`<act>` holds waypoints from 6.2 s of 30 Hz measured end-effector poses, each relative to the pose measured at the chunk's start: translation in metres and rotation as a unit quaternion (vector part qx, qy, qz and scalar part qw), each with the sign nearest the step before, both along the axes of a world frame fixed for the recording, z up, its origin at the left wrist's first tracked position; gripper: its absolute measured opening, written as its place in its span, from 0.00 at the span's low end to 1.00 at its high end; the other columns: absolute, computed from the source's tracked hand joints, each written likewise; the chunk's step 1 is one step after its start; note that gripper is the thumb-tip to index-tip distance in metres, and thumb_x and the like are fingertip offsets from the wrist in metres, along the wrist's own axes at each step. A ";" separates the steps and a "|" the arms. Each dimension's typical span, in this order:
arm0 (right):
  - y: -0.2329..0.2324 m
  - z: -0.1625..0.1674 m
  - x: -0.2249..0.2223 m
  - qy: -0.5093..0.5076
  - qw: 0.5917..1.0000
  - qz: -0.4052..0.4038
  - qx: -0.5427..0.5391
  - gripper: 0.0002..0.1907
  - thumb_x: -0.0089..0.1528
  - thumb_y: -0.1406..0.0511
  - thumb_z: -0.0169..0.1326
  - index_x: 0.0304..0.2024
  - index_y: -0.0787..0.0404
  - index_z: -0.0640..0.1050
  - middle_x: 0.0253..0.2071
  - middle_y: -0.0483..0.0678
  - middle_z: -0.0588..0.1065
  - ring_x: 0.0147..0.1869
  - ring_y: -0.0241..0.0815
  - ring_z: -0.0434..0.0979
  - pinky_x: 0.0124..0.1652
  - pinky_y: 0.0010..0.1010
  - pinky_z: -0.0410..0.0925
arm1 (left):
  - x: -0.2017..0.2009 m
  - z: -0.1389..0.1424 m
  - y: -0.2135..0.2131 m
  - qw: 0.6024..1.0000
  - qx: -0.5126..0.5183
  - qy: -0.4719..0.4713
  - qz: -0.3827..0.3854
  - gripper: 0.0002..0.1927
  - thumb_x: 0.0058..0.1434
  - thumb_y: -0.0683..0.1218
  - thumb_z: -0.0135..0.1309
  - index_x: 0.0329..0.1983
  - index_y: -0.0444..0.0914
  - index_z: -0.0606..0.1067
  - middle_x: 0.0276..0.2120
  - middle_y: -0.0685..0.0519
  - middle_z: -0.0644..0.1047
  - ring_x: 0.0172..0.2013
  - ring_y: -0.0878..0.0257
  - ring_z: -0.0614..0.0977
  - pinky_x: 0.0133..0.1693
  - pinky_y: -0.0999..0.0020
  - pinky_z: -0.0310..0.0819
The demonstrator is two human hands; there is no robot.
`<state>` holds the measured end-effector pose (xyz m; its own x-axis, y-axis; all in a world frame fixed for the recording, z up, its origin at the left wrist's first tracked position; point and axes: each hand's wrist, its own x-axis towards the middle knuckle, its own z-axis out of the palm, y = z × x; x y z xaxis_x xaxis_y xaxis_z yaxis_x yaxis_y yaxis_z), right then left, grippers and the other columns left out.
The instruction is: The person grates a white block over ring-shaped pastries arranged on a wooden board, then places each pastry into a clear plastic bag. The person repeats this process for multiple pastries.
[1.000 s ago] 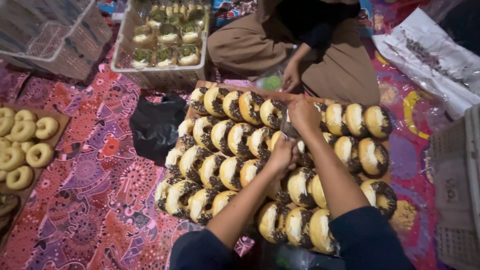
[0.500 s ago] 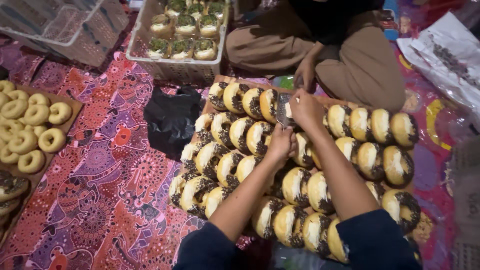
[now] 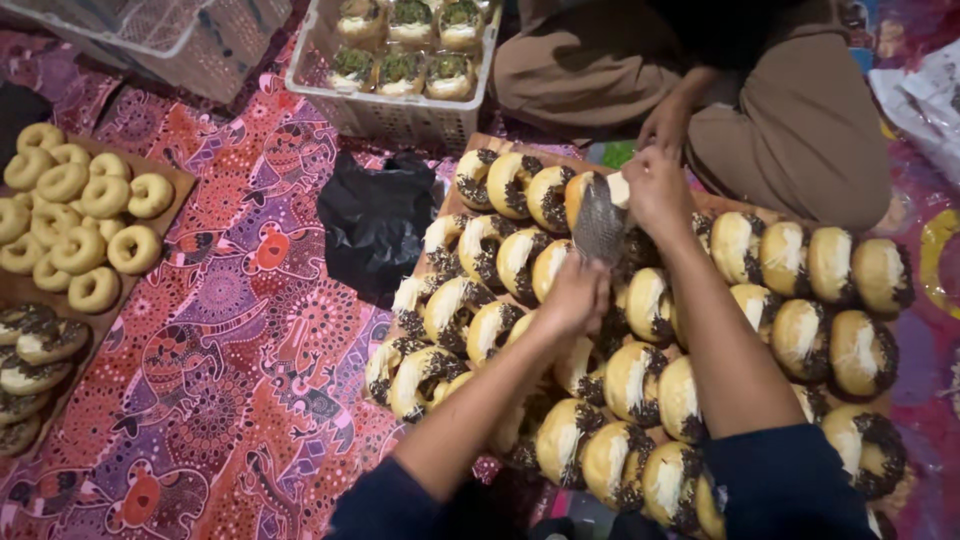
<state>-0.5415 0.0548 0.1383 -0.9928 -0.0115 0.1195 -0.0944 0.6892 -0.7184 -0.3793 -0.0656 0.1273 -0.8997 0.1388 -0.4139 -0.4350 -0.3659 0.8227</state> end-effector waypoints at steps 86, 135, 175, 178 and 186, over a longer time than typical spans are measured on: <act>-0.174 0.060 -0.037 0.097 0.984 0.111 0.097 0.14 0.67 0.56 0.50 0.43 0.59 0.78 0.35 0.60 0.79 0.40 0.62 0.80 0.42 0.53 0.69 | 0.187 -0.045 -0.325 0.984 0.107 -0.075 0.121 0.14 0.70 0.44 0.44 0.58 0.42 0.65 0.17 0.63 0.60 0.13 0.74 0.56 0.13 0.78 0.43; 0.331 0.044 0.974 0.109 0.697 -0.697 -0.131 0.23 0.63 0.68 0.58 0.61 0.66 0.73 0.53 0.47 0.77 0.56 0.38 0.76 0.57 0.29 0.68 | 0.486 -0.039 -0.041 0.866 -0.289 0.283 -0.294 0.20 0.64 0.46 0.56 0.59 0.36 0.74 0.53 0.46 0.79 0.55 0.57 0.79 0.57 0.63 0.70; 0.088 -0.078 0.534 -0.273 0.921 -0.277 0.024 0.46 0.52 0.58 0.71 0.67 0.65 0.65 0.62 0.63 0.70 0.66 0.62 0.69 0.62 0.46 0.63 | 0.400 -0.125 0.065 0.914 -0.373 0.117 -0.111 0.36 0.55 0.50 0.63 0.66 0.33 0.68 0.59 0.36 0.74 0.60 0.44 0.75 0.61 0.56 0.68; 0.095 -0.087 0.515 -0.303 0.915 -0.220 -0.152 0.31 0.49 0.60 0.70 0.52 0.68 0.79 0.50 0.61 0.80 0.53 0.59 0.80 0.51 0.44 0.71 | 0.397 -0.140 0.065 0.918 -0.364 0.116 -0.110 0.35 0.55 0.50 0.62 0.66 0.35 0.68 0.59 0.37 0.74 0.59 0.45 0.76 0.60 0.57 0.69; 0.135 -0.088 0.508 -0.179 0.973 -0.077 0.128 0.21 0.53 0.63 0.68 0.47 0.65 0.81 0.41 0.64 0.80 0.44 0.59 0.82 0.44 0.47 0.72 | 0.408 -0.133 0.056 0.894 -0.377 0.237 -0.056 0.28 0.60 0.47 0.60 0.63 0.33 0.70 0.60 0.37 0.74 0.61 0.43 0.75 0.62 0.56 0.68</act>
